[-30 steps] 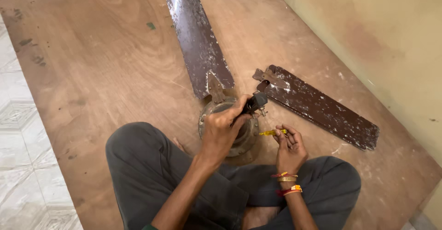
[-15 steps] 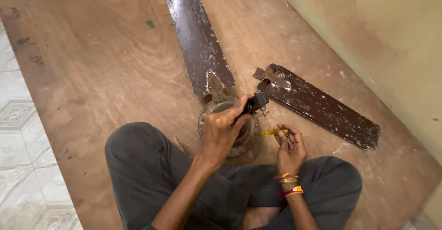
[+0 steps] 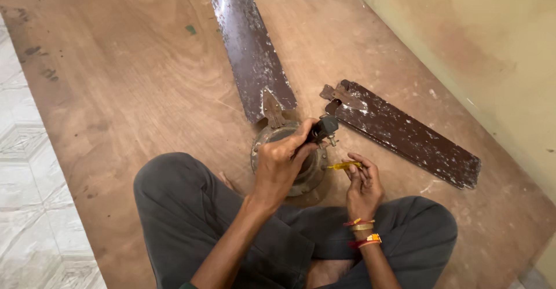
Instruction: The person sits on the floor and attaches three fan blades to a ceiling fan motor housing using a screwdriver. They secure each blade one by one, tightening the screws to hold them in place.
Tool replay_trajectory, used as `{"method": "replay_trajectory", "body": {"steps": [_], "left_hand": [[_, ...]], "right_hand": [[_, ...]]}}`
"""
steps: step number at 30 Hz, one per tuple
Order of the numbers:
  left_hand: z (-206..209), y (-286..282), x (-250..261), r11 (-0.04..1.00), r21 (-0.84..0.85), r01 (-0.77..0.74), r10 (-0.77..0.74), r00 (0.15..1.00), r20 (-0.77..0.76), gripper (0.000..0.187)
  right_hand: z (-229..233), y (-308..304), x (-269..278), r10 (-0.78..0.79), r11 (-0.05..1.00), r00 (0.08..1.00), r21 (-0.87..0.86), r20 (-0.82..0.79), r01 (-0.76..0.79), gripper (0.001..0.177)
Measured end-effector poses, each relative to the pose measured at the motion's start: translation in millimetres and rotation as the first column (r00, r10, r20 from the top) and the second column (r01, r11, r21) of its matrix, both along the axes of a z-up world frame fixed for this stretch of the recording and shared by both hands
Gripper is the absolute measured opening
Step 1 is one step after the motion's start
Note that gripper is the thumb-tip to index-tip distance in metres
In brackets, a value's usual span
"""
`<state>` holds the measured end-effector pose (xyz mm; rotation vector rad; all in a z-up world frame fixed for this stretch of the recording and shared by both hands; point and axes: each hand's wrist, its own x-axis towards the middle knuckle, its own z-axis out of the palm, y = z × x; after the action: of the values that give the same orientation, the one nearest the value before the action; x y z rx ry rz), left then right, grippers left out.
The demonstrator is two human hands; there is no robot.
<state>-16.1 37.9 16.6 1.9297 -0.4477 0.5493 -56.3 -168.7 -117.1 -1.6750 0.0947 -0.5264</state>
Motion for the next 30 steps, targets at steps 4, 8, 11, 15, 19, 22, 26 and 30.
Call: {"method": "replay_trajectory", "body": {"steps": [4, 8, 11, 15, 19, 22, 26, 30], "left_hand": [[2, 0, -1, 1.000, -0.001, 0.003, -0.003, 1.000, -0.031, 0.052], [0, 0, -1, 1.000, -0.014, 0.004, -0.004, 1.000, -0.009, 0.051], [-2, -1, 2, 1.000, 0.022, -0.007, 0.008, 0.999, -0.032, 0.053], [-3, -1, 1, 1.000, 0.017, -0.007, 0.007, 1.000, -0.012, 0.054], [-2, 0, -1, 1.000, -0.008, 0.006, -0.006, 1.000, -0.021, 0.055], [0, 0, 0, 1.000, 0.020, 0.012, -0.010, 0.997, -0.071, 0.054], [-3, -2, 1, 0.999, 0.052, 0.009, -0.005, 0.997, -0.080, 0.054], [-7, -8, 1, 0.999, 0.042, 0.012, -0.011, 0.999, -0.035, 0.053]], "right_hand": [[0, -1, 2, -0.004, 1.000, 1.000, 0.024, -0.007, 0.004, 0.021], [2, -2, 1, -0.012, 0.999, 1.000, 0.040, -0.026, 0.013, 0.023], [8, 2, 1, -0.003, 1.000, 1.000, -0.030, 0.002, 0.003, 0.024], [17, 8, -1, -0.014, 0.988, 1.000, -0.157, 0.008, 0.015, 0.031], [19, 17, 5, -0.088, 0.992, 0.996, -0.095, 0.009, 0.088, 0.025], [17, 19, 9, -0.162, 0.974, 0.987, -0.161, 0.007, 0.161, 0.030], [7, 23, 11, -0.121, 0.993, 0.993, 0.003, -0.002, 0.121, 0.026], [2, 12, 10, -0.043, 0.999, 0.999, -0.018, 0.016, 0.043, 0.023]]}}
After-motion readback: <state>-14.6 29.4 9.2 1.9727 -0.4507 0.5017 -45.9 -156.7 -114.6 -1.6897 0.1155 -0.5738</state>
